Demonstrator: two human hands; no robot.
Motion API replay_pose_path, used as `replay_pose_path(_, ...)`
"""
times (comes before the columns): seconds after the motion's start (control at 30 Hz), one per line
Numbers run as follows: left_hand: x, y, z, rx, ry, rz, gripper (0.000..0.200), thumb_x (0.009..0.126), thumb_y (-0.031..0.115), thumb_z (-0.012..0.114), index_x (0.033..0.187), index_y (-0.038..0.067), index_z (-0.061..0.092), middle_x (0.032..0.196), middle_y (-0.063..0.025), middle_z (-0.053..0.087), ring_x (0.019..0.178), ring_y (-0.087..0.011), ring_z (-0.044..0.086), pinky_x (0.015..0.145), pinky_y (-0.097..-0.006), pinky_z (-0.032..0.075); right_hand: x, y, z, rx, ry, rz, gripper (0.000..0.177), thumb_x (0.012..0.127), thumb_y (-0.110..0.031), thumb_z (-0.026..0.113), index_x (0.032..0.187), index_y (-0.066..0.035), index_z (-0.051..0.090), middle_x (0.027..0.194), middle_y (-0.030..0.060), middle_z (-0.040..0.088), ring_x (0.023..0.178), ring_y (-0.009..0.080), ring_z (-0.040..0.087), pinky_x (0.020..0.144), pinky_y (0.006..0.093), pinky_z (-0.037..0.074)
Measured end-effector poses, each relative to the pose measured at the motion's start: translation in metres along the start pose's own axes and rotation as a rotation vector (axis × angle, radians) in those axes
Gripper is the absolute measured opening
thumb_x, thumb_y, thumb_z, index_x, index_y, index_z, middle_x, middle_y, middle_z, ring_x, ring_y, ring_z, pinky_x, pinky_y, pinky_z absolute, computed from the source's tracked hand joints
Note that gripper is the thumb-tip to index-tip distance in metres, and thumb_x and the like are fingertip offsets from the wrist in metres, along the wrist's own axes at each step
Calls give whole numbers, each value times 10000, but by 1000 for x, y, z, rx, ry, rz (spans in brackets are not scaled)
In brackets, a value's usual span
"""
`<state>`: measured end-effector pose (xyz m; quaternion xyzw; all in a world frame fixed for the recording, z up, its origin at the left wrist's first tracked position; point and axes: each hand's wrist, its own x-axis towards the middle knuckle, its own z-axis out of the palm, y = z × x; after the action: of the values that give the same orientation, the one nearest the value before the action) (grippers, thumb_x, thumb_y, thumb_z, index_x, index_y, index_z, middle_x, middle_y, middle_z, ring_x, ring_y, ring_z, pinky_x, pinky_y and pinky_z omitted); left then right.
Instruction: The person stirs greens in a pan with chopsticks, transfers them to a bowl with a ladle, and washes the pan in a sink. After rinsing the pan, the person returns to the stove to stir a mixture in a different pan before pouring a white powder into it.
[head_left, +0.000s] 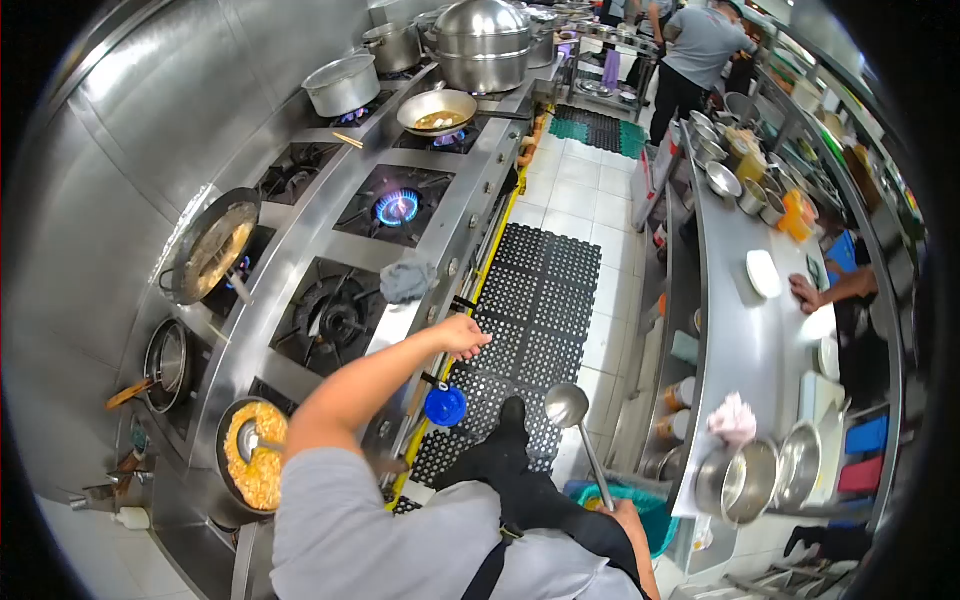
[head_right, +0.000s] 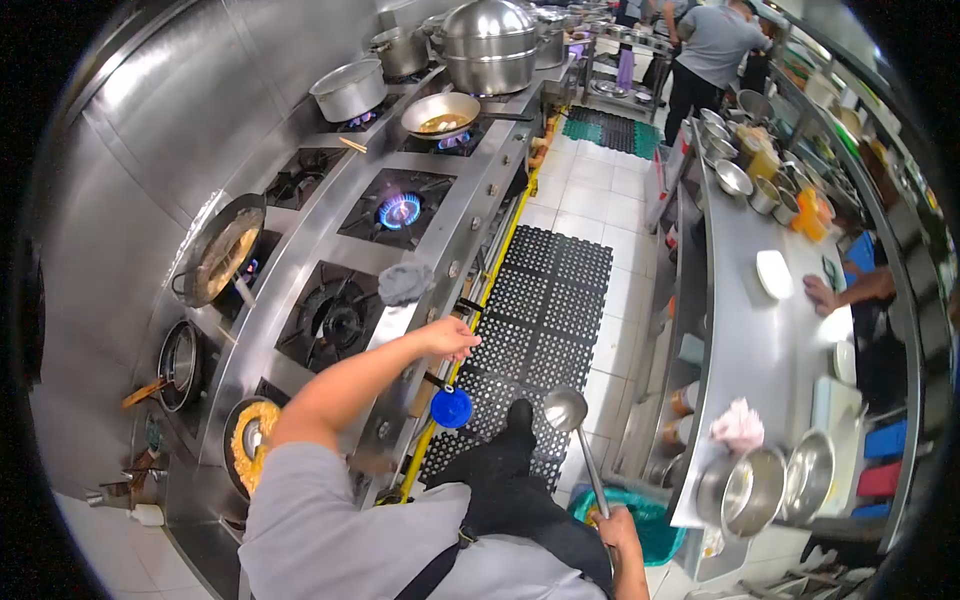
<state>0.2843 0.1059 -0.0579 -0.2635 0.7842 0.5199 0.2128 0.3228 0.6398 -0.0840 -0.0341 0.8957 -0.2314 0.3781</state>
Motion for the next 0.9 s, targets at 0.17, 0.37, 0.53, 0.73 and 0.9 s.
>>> replay_pose_path(0.17,135,-9,-35,42,896,157,340,778,247,692,995,-3,617,898,-178,683,846,-425,633,776,-492,510,78,-68,-71,-41,106,-35,395,837,-293,701,718,78,635,594,202,607,521,289,630,537,423,485)
replay_pose_path(0.37,203,11,-119,595,1680,118,304,749,235,692,980,46,635,931,-201,662,1011,-351,592,840,-456,482,152,-159,-161,55,32,-49,380,898,-258,647,666,3,497,486,69,481,371,182,523,339,346,419)
replay_pose_path(0.53,179,32,-152,290,1383,48,173,767,218,690,832,67,638,731,-100,642,743,-322,618,697,-447,478,291,-155,-216,-77,-10,-257,398,873,-236,677,625,-10,463,495,84,500,376,185,520,331,340,408)
replay_pose_path(0.73,181,69,-49,101,1107,41,150,796,201,628,779,55,598,686,-150,623,676,-346,620,608,-452,487,391,-296,-311,-194,-175,-227,350,881,-235,655,698,45,550,483,87,487,382,189,521,391,354,428)
replay_pose_path(0.9,283,-22,28,-1094,891,-535,421,846,310,693,1103,9,548,692,-149,634,549,-245,618,460,-368,479,472,-382,-371,-313,-267,-323,361,891,-254,639,690,35,556,489,85,504,389,182,521,393,352,405)
